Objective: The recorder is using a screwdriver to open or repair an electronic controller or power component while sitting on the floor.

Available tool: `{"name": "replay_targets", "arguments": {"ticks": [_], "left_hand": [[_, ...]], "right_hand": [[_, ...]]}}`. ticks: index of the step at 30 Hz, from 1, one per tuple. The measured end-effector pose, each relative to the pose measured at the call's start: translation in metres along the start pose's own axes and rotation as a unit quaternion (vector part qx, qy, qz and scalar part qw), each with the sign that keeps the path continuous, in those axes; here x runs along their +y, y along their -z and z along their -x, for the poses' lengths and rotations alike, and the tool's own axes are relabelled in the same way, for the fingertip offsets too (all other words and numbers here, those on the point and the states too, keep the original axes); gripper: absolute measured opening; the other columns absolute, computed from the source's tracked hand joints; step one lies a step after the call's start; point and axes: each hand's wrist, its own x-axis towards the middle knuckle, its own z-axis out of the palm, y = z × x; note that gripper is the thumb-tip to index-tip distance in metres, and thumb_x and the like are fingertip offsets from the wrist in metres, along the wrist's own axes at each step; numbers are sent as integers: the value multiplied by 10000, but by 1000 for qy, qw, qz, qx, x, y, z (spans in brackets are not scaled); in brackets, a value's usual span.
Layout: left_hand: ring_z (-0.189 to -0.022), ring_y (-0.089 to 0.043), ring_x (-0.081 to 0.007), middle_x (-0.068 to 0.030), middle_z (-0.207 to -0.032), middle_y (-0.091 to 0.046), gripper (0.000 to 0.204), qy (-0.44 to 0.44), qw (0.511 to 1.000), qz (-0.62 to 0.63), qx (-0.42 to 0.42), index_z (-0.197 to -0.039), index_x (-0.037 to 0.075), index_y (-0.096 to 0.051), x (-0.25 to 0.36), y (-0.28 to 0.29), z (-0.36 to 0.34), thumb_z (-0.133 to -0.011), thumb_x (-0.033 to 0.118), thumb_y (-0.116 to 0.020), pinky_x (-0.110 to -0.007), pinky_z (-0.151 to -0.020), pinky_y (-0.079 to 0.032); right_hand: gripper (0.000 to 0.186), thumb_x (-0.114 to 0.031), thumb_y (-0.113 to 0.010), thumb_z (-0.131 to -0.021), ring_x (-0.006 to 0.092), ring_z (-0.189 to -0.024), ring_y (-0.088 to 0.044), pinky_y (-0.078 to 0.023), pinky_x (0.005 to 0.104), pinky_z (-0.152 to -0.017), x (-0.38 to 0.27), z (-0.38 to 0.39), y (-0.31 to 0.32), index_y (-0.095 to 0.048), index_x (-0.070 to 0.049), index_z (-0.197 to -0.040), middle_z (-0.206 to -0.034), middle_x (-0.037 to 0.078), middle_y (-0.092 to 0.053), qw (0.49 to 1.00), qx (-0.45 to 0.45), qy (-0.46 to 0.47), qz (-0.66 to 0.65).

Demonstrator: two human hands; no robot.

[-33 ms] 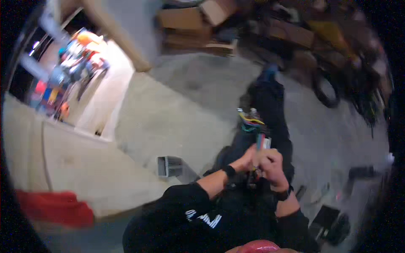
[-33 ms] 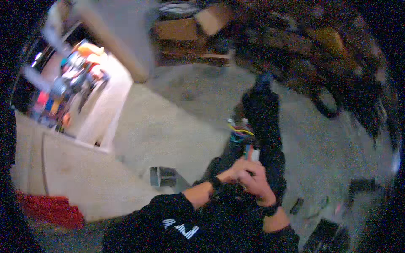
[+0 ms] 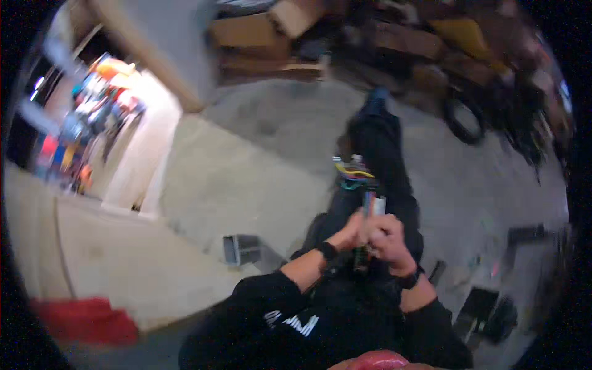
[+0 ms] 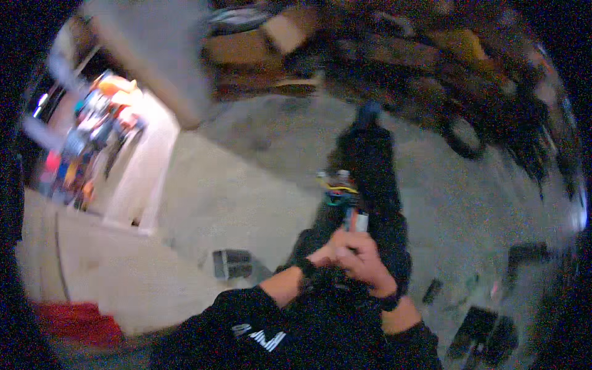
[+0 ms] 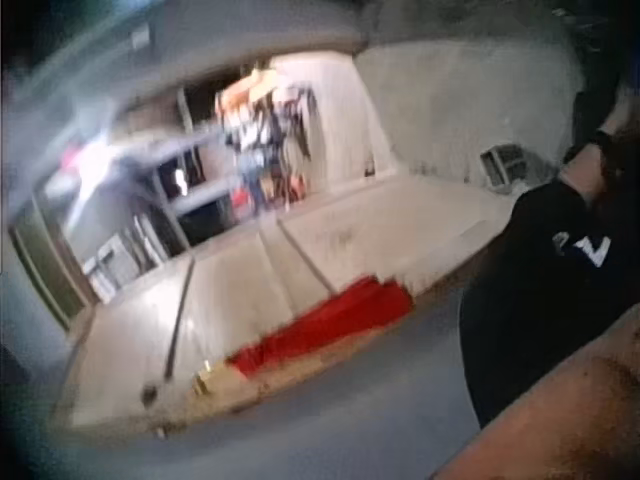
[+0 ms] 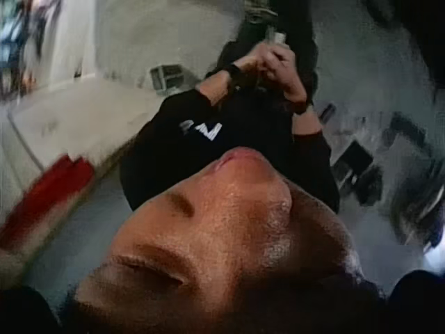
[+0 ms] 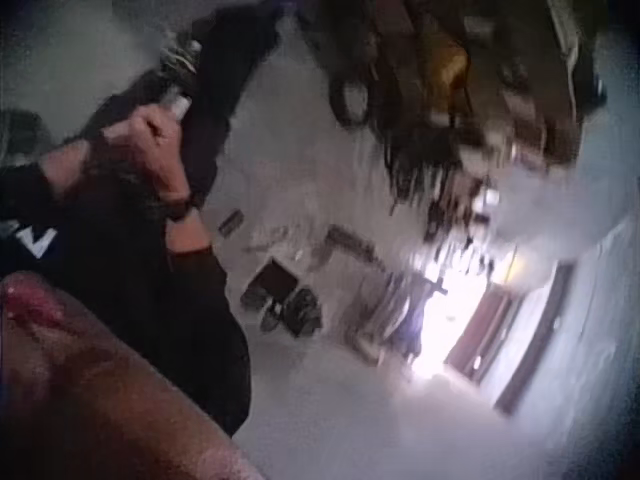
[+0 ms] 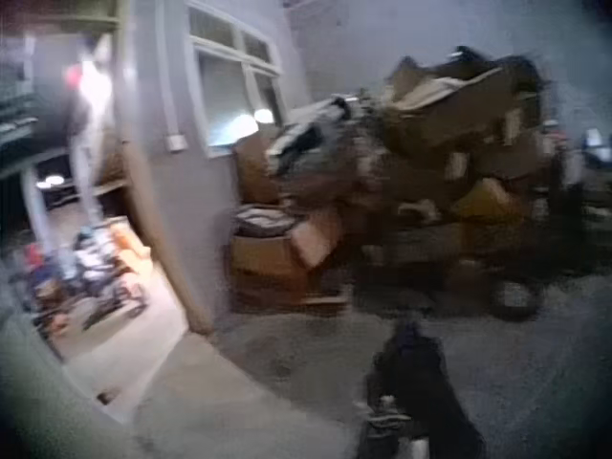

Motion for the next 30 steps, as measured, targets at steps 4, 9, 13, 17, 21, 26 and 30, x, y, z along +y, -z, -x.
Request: {"name": "replay_targets", "arguments": {"ticks": [4,9,13,17,21,26,30], "left_hand": [[-742,-608,-194,-61,-839,-605,313,164,974,145,62,-920,85,-570,12,-21,-2,-914,379,-459,-359,-623,-512],[-738,-608,-190,-58,-830,-604,326,207,962,163,78,-912,88,-570,20,-26,-2,-915,391,-451,-353,-619,-511],[-734,-608,-187,-55,-823,-603,336,226,959,160,57,-905,90,-570,19,-32,-3,-916,401,-445,-347,-616,-511],[-731,-608,-184,-53,-817,-602,346,236,958,156,51,-898,92,-570,18,-34,-3,-917,411,-438,-342,-613,-510],[-727,-608,-181,-50,-810,-601,356,233,956,164,62,-892,94,-570,17,-27,1,-918,421,-432,-337,-610,-510],[-723,-608,-178,-47,-801,-600,369,234,953,182,63,-883,96,-571,18,-28,0,-919,433,-424,-330,-606,-509],[-719,-608,-175,-44,-795,-599,380,232,953,184,58,-877,98,-571,19,-27,1,-920,443,-418,-325,-603,-508]], "right_hand": [[220,-203,-546,-887,181,-702,-552,-443,300,-655,-1,13,9,-564,-9,-785,-744,62,-564,997,-79,-13,-8],[232,-210,-536,-896,165,-636,-520,-428,299,-602,1,19,12,-536,-14,-771,-694,55,-526,998,-32,14,-61],[220,-190,-525,-899,166,-620,-521,-432,302,-587,2,23,2,-544,-11,-773,-686,53,-530,999,13,48,-10],[245,-209,-507,-922,153,-618,-506,-428,296,-580,4,26,0,-546,-10,-784,-686,50,-514,999,4,-11,-46],[309,-273,-493,-946,139,-614,-479,-408,293,-567,7,23,0,-531,-17,-779,-682,44,-497,996,34,86,5],[346,-285,-437,-965,165,-622,-502,-430,304,-588,1,22,-1,-525,-20,-760,-690,60,-515,996,52,67,-1],[356,-266,-400,-963,188,-599,-530,-436,311,-561,5,23,-4,-544,-19,-751,-684,83,-539,998,44,52,11]]}}
